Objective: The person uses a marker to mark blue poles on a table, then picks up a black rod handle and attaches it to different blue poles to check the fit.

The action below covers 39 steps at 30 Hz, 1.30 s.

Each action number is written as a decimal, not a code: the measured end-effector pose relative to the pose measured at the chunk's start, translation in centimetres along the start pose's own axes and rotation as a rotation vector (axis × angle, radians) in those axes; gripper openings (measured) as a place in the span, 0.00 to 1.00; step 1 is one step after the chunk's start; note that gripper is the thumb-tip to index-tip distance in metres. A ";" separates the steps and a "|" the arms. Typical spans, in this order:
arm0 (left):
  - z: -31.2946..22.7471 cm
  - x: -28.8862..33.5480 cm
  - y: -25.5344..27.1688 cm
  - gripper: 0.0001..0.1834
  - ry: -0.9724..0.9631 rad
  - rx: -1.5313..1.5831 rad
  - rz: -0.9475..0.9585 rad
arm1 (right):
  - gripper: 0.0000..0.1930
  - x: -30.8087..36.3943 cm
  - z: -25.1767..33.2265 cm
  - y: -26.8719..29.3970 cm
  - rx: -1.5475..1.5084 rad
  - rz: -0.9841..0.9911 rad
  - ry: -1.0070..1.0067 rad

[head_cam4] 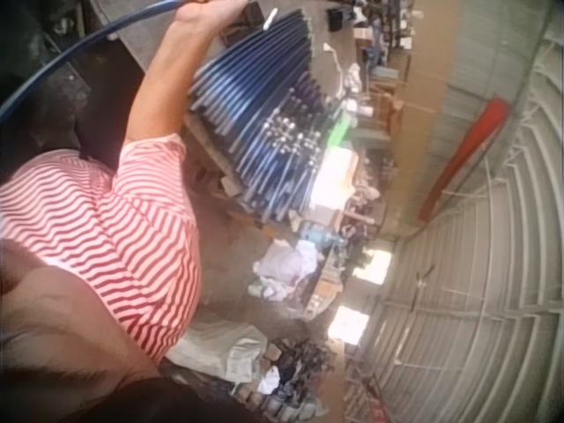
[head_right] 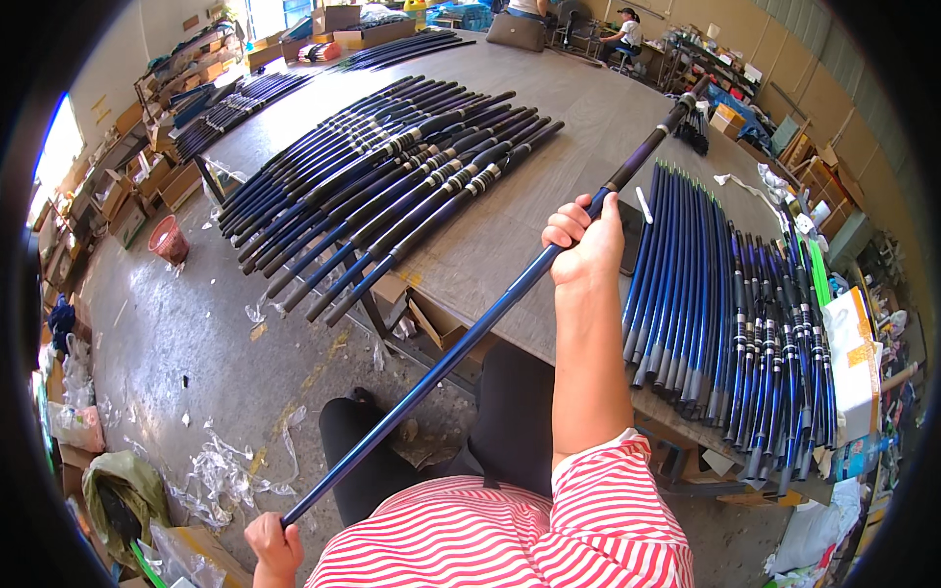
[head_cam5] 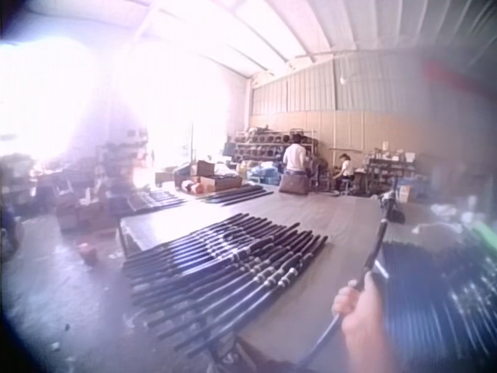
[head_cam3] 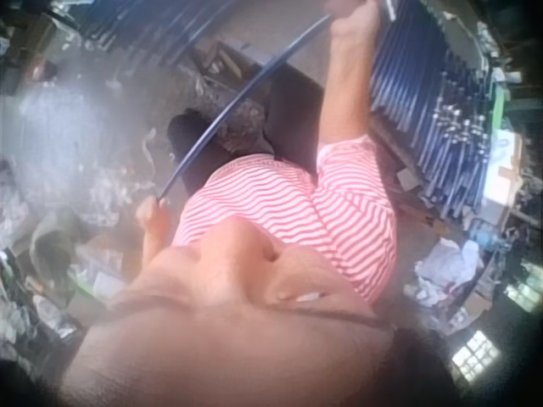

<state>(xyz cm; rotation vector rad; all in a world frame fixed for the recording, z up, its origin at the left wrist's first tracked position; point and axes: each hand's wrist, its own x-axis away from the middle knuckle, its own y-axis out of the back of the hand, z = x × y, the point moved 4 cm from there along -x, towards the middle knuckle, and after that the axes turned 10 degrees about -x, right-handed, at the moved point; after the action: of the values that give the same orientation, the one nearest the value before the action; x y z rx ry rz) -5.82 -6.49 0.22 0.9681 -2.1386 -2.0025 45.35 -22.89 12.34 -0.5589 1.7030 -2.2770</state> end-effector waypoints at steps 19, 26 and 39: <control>-9.7 -13.9 -4.2 0.40 0.318 1.696 0.657 | 0.30 14.8 -14.1 -1.7 0.275 1.061 -0.349; -10.2 -13.5 -3.2 0.38 0.134 1.441 0.595 | 0.43 15.1 -13.0 0.8 0.903 1.214 -0.079; 6.7 -3.4 0.6 0.28 0.746 0.645 0.287 | 0.26 6.8 -9.5 4.1 0.550 0.545 -0.036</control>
<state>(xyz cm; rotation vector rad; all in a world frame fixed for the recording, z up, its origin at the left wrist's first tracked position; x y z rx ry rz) -6.35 1.03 0.99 1.1307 -2.2616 -0.6360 34.92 -18.67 7.16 -0.0085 0.9685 -2.1515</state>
